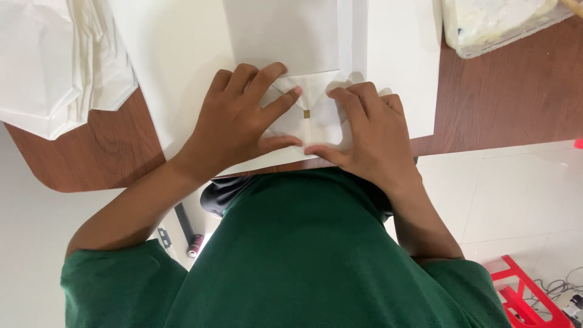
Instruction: Folding paper sheets and applying glue with a brush to manually assemble bags.
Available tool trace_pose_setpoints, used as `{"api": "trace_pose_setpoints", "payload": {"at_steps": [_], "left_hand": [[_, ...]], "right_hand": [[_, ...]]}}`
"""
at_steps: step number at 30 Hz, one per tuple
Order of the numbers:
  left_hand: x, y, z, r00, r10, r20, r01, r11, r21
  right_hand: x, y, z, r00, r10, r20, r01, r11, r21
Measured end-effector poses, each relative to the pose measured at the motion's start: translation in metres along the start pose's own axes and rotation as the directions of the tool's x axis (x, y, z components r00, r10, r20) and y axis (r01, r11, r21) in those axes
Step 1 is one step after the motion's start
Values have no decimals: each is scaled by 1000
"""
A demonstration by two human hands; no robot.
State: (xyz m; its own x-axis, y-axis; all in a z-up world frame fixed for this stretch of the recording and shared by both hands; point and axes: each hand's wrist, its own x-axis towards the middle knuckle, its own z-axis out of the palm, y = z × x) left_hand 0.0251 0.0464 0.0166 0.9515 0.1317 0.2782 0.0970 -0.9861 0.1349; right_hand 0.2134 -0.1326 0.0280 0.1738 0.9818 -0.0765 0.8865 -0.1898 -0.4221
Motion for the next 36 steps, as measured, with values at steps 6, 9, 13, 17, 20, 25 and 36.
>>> {"api": "trace_pose_setpoints", "payload": {"at_steps": [6, 9, 13, 17, 20, 25, 36], "left_hand": [[-4, 8, -5, 999, -36, 21, 35, 999, 28], [-9, 8, -1, 999, -43, 26, 42, 998, 44], [-13, 7, 3, 997, -65, 49, 67, 997, -37], [-15, 6, 0, 988, -76, 131, 99, 978, -183], [-16, 6, -1, 967, -84, 242, 127, 978, -167], [-16, 8, 5, 966, -92, 243, 113, 991, -74], [-8, 6, -4, 987, -99, 127, 105, 994, -42]], "right_hand": [[0, -5, -7, 1000, 2, 31, -3, 999, 37], [1, -10, -4, 1000, 16, -25, -14, 998, 66], [2, -18, 5, 994, 69, -85, -72, 997, -41], [-3, -19, -6, 997, 80, 15, -80, 997, -7], [-9, -13, -18, 996, 41, 77, -45, 998, 48], [-5, 19, -59, 993, 96, -68, -73, 957, 281], [47, 151, -100, 912, -88, -402, -196, 766, -612]]}}
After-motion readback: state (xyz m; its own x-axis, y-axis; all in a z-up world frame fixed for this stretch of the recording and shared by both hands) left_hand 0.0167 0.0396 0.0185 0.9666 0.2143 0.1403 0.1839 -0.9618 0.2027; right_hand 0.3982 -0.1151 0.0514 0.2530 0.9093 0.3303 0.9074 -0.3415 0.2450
